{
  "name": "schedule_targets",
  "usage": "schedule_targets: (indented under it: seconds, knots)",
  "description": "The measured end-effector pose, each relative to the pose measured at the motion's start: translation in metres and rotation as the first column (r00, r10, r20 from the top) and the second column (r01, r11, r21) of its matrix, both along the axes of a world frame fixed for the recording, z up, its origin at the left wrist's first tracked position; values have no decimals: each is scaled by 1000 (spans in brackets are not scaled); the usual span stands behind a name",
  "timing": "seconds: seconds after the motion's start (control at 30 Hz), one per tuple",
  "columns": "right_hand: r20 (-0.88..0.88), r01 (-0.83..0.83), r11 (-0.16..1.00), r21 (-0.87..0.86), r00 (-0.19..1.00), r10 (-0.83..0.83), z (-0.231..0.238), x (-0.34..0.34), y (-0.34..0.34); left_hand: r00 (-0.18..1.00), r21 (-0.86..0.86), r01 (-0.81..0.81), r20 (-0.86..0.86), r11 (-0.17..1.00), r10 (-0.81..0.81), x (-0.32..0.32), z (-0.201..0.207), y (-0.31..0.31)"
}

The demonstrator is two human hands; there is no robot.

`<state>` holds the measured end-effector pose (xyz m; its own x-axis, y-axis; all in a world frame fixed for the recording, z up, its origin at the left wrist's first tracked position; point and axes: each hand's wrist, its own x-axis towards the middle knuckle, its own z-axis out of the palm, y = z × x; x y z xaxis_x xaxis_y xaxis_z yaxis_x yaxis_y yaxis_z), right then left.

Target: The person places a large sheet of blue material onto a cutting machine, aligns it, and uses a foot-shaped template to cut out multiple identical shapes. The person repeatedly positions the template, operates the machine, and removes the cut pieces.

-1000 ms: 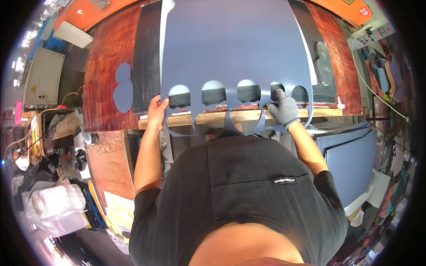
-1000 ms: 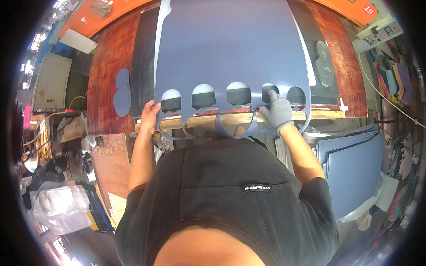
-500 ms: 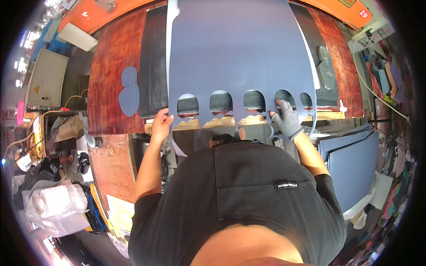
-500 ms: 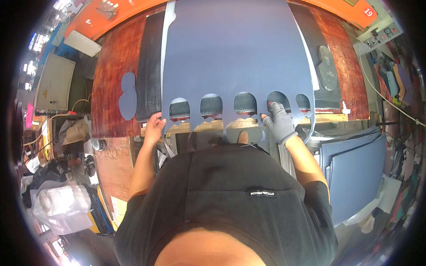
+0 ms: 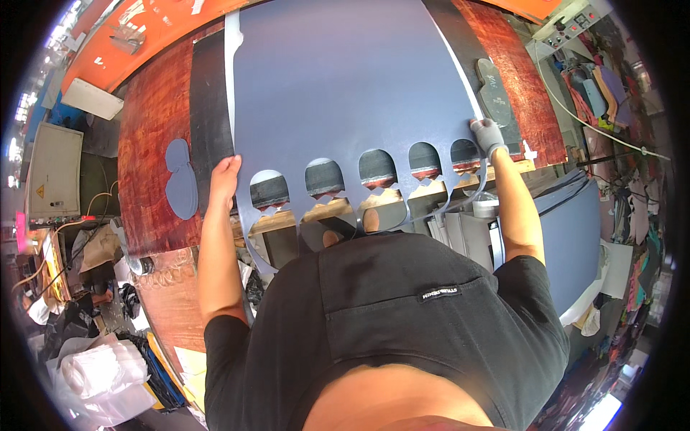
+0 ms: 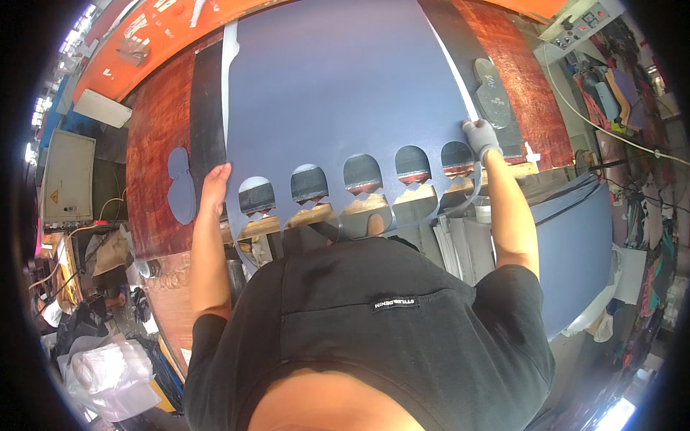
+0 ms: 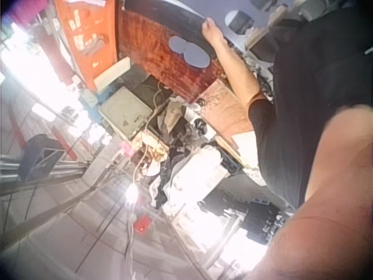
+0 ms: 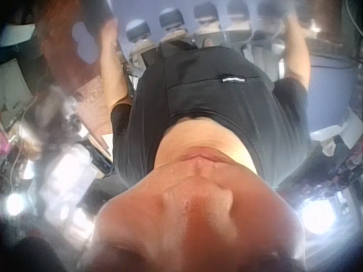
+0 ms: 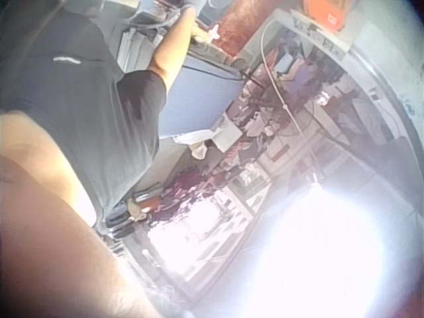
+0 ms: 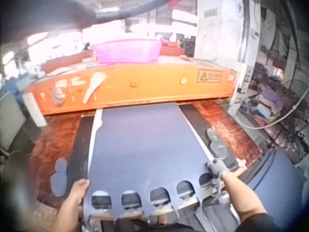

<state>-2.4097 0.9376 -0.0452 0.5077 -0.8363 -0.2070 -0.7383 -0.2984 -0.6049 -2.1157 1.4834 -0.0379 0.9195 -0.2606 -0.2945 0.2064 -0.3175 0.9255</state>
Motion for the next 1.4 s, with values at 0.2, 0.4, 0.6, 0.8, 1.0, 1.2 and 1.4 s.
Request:
schedule_targets:
  seconds: [0.2,0.4,0.6,0.8,1.0,1.2,1.4]
  knots:
    - [27,-134,967,-219,989,143,4,24,-15,954,272,7,288,962,-88,34,-15,-20]
    - [-28,-171,862,-477,983,179,-2,38,-11,937,446,-6,315,895,-151,40,-13,-26]
    - [-29,-177,830,-529,981,190,-10,27,-8,908,614,74,285,786,-308,35,-4,-23]
    - [-77,-153,834,-531,988,132,-7,32,1,896,689,113,241,716,-373,40,-7,-15]
    - [-114,-122,852,-509,991,73,1,38,8,888,683,75,285,726,-360,38,-6,-15]
    - [-26,-106,798,-593,993,112,4,26,-14,883,722,-83,373,687,-286,17,7,-29]
    - [-164,-142,842,-521,984,65,1,-5,-95,751,542,-298,641,786,-157,-26,-22,-17]
